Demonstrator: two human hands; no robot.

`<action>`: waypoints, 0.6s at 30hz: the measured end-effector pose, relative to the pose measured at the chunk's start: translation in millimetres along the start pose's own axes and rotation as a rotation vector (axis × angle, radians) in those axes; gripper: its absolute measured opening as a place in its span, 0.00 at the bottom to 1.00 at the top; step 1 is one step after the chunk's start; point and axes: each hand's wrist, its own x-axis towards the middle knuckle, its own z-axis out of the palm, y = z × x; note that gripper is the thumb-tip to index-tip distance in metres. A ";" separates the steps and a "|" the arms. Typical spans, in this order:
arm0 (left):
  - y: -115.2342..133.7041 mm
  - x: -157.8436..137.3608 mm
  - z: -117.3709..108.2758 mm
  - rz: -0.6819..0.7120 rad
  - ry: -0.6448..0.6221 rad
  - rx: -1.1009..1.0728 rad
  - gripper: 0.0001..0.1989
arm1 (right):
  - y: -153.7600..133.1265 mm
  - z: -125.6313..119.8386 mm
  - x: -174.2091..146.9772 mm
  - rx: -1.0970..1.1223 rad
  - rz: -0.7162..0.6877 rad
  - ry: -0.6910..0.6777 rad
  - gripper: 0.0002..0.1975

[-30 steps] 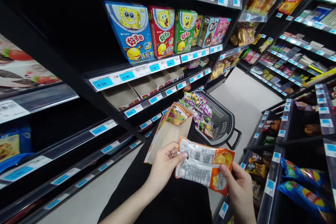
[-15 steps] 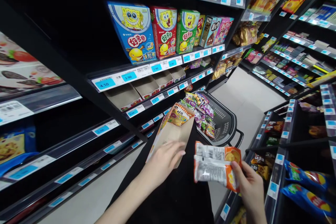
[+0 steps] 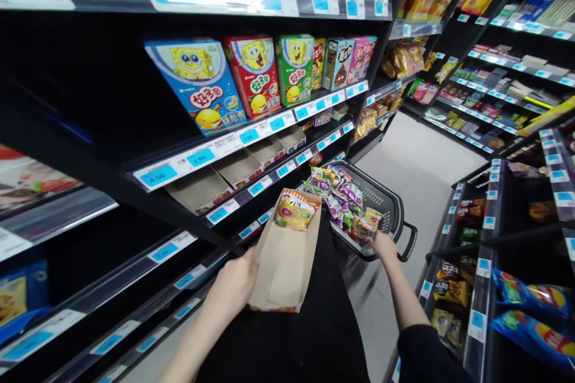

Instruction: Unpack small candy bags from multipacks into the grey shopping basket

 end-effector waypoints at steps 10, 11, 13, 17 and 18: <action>83.3 22.0 -3.3 0.309 -0.259 -0.007 0.22 | -52.4 -7.7 -199.4 1.275 0.019 -0.113 0.37; 101.5 27.2 -1.0 0.362 -0.328 0.041 0.22 | -58.2 -19.3 -208.4 1.391 0.054 -0.085 0.37; 138.5 33.9 5.3 0.479 -0.483 0.136 0.23 | -60.8 -40.5 -215.0 1.477 0.180 0.065 0.35; 188.3 45.3 25.1 0.623 -0.802 0.225 0.28 | -35.0 -46.2 -216.3 1.516 0.533 0.300 0.27; 192.9 51.8 32.9 0.649 -0.874 0.196 0.30 | -26.4 -38.4 -219.0 1.542 0.600 0.368 0.27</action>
